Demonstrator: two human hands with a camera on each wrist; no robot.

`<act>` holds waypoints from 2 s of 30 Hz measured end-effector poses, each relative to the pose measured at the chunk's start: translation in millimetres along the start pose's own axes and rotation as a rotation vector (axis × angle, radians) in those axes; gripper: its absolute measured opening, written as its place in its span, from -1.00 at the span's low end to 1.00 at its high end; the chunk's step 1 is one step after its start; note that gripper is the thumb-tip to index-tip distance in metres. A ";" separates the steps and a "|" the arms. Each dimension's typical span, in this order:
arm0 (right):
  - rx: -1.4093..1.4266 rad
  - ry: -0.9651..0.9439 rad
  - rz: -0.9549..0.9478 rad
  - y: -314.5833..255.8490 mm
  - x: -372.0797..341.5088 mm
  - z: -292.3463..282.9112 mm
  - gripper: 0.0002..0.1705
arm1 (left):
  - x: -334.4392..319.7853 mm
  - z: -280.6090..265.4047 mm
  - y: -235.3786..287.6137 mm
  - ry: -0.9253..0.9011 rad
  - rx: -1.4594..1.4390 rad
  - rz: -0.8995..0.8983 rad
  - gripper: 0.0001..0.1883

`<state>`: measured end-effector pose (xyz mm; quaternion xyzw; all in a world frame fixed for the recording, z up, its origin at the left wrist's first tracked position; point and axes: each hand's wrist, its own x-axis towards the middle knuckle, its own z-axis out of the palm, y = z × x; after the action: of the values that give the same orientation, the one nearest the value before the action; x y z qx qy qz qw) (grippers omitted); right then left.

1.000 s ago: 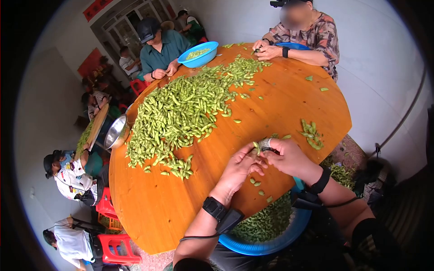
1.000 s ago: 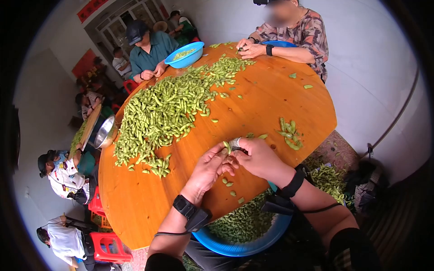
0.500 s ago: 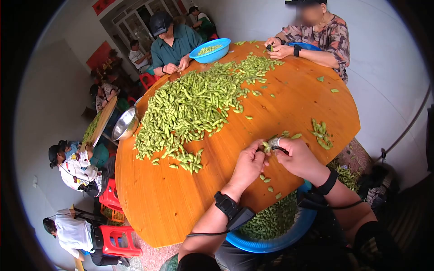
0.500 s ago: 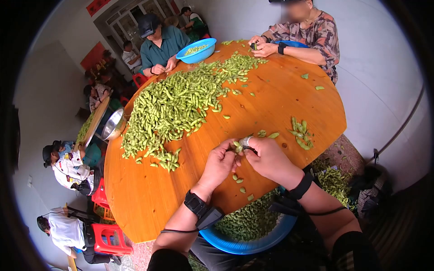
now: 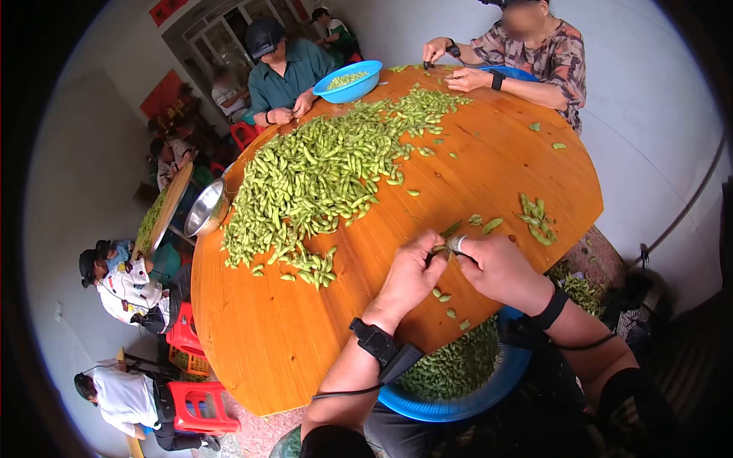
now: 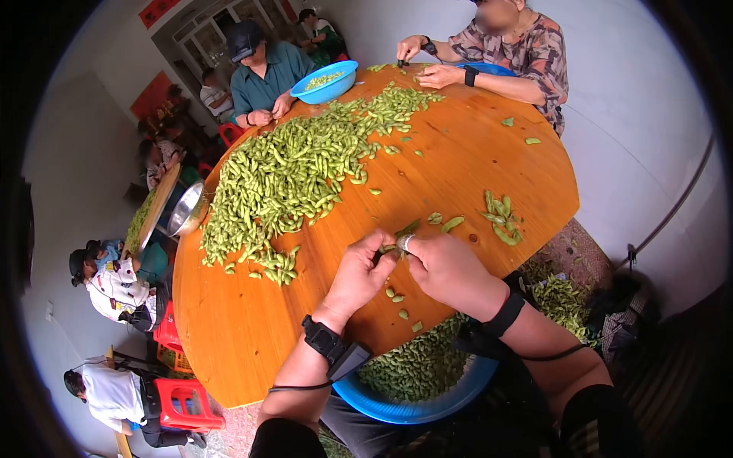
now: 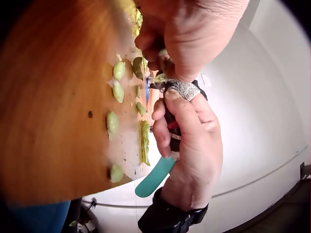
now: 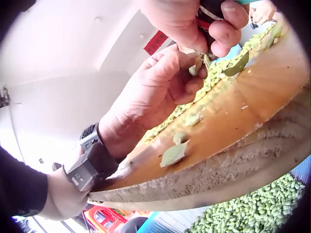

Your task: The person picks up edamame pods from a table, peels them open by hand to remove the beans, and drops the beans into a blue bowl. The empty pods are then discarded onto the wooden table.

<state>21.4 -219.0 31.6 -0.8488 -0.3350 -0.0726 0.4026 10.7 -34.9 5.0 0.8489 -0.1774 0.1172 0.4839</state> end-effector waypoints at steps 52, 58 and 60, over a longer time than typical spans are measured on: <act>0.908 -0.236 0.462 37.5 -11.4 -29.0 -0.73 | 4.2 17.2 20.4 0.098 -0.266 -0.416 -0.84; 0.901 -0.289 0.463 22.7 -6.2 1.4 -0.80 | -16.8 17.4 16.1 0.098 -0.235 -0.327 -0.85; 0.892 -0.287 0.482 18.4 -5.5 3.0 -0.82 | -17.1 12.9 16.7 0.059 -0.050 -0.236 -0.87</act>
<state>28.3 -227.9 15.8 -0.6491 -0.1805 0.2889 0.6802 -11.4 -50.7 5.1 0.8479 -0.0647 0.0799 0.5201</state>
